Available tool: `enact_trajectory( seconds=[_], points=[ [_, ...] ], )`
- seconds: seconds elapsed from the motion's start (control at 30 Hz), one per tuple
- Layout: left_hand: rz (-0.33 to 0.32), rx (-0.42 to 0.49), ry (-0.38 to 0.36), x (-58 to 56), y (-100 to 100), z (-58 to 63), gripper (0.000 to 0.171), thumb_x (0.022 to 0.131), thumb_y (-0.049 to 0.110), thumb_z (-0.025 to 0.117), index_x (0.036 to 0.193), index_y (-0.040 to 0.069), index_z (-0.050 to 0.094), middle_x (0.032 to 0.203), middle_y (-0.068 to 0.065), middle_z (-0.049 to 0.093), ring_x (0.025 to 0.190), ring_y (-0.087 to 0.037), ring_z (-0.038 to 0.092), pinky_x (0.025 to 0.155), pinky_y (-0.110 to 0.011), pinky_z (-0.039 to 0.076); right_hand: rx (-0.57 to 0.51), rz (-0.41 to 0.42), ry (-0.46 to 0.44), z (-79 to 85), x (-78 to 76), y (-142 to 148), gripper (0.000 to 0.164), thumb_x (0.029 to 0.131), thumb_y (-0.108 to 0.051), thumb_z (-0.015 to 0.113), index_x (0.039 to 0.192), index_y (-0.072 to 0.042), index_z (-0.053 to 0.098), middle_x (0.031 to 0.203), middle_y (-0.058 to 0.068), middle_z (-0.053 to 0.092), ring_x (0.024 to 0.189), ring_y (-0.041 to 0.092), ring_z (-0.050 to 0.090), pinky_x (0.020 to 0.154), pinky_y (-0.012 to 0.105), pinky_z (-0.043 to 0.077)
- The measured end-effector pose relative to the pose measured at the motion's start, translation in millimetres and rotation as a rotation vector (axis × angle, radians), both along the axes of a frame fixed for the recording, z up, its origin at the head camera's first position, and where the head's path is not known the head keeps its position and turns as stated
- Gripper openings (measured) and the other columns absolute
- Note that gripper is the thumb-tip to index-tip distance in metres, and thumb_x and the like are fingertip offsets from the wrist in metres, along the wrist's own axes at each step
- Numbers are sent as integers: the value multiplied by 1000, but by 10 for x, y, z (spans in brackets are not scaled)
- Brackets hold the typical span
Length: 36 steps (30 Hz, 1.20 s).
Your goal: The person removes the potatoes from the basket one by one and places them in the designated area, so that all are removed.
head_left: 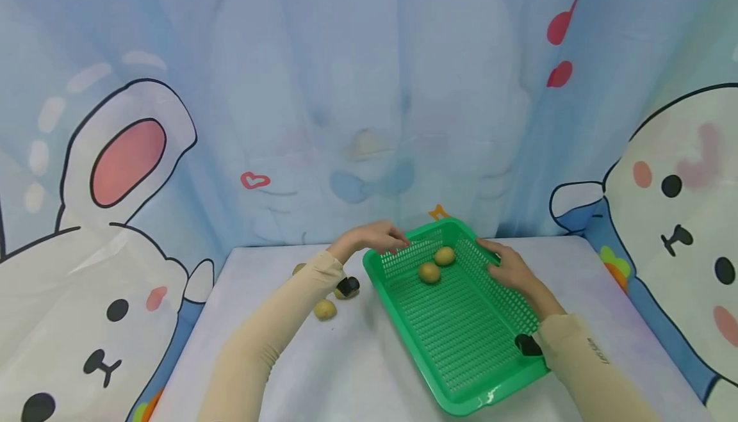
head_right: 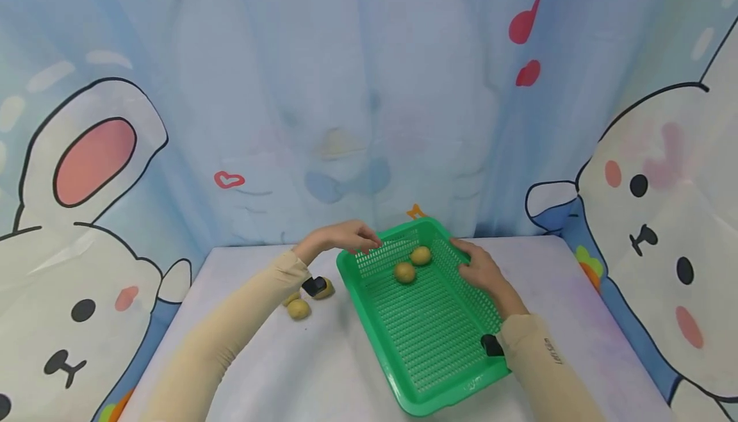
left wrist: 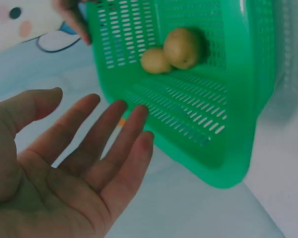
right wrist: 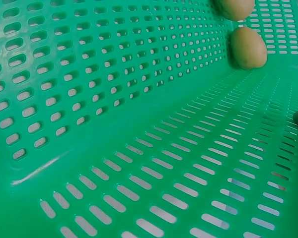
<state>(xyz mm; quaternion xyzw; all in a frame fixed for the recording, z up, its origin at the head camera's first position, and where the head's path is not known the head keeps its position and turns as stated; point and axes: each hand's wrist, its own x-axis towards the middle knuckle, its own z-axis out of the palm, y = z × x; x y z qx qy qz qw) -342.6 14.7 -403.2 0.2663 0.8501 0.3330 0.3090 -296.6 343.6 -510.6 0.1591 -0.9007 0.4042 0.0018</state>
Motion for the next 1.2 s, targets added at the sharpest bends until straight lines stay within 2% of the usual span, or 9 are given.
enact_trajectory(
  seconds=[0.27, 0.37, 0.57, 0.73, 0.93, 1.07, 1.2],
  points=[
    [17, -22, -13, -76, 246, -165, 36, 105, 22, 50, 136, 7, 60, 139, -13, 56, 121, -33, 58, 99, -47, 49, -4, 4, -10, 20, 1, -58, 65, 82, 12, 45, 146, 10, 36, 147, 35, 35, 133, 53, 33, 99, 59, 37],
    [33, -4, -35, -85, 303, -225, 39, 105, 22, 50, 139, 4, 56, 142, -15, 53, 124, -37, 55, 101, -49, 47, -9, 5, -16, 23, -7, -70, 66, 82, 12, 45, 147, 10, 36, 148, 35, 35, 135, 53, 32, 101, 60, 36],
    [140, 70, -39, -71, 392, -327, 40, 104, 18, 51, 139, 0, 55, 141, -17, 54, 123, -42, 54, 100, -51, 47, -19, 13, 4, 33, -13, -92, 65, 81, 13, 46, 146, 11, 37, 147, 35, 36, 135, 53, 32, 104, 62, 34],
    [230, 84, 3, -38, 457, -390, 37, 102, 17, 54, 135, 0, 59, 137, -18, 57, 119, -42, 57, 98, -51, 49, -16, 23, 22, 38, -17, -112, 65, 80, 13, 46, 144, 12, 38, 145, 36, 38, 132, 54, 35, 99, 59, 38],
    [307, 71, 64, -37, 573, -511, 36, 102, 16, 54, 134, 1, 60, 137, -16, 57, 118, -40, 58, 96, -50, 51, -7, 13, -1, 27, -11, -90, 65, 82, 12, 44, 146, 10, 36, 147, 35, 36, 132, 52, 35, 101, 61, 37],
    [331, 50, 113, -54, 686, -605, 35, 102, 16, 55, 133, 2, 62, 137, -15, 57, 120, -35, 58, 94, -48, 52, -3, 1, -5, 26, 4, -55, 66, 82, 12, 45, 147, 9, 36, 148, 34, 35, 128, 50, 40, 91, 53, 40],
    [337, 58, 107, -62, 773, -706, 34, 100, 14, 57, 131, 1, 62, 139, -15, 56, 124, -34, 55, 95, -45, 52, -11, -8, -22, 33, 26, -41, 65, 83, 12, 47, 148, 8, 36, 148, 35, 34, 131, 53, 36, 98, 58, 40]
  ],
)
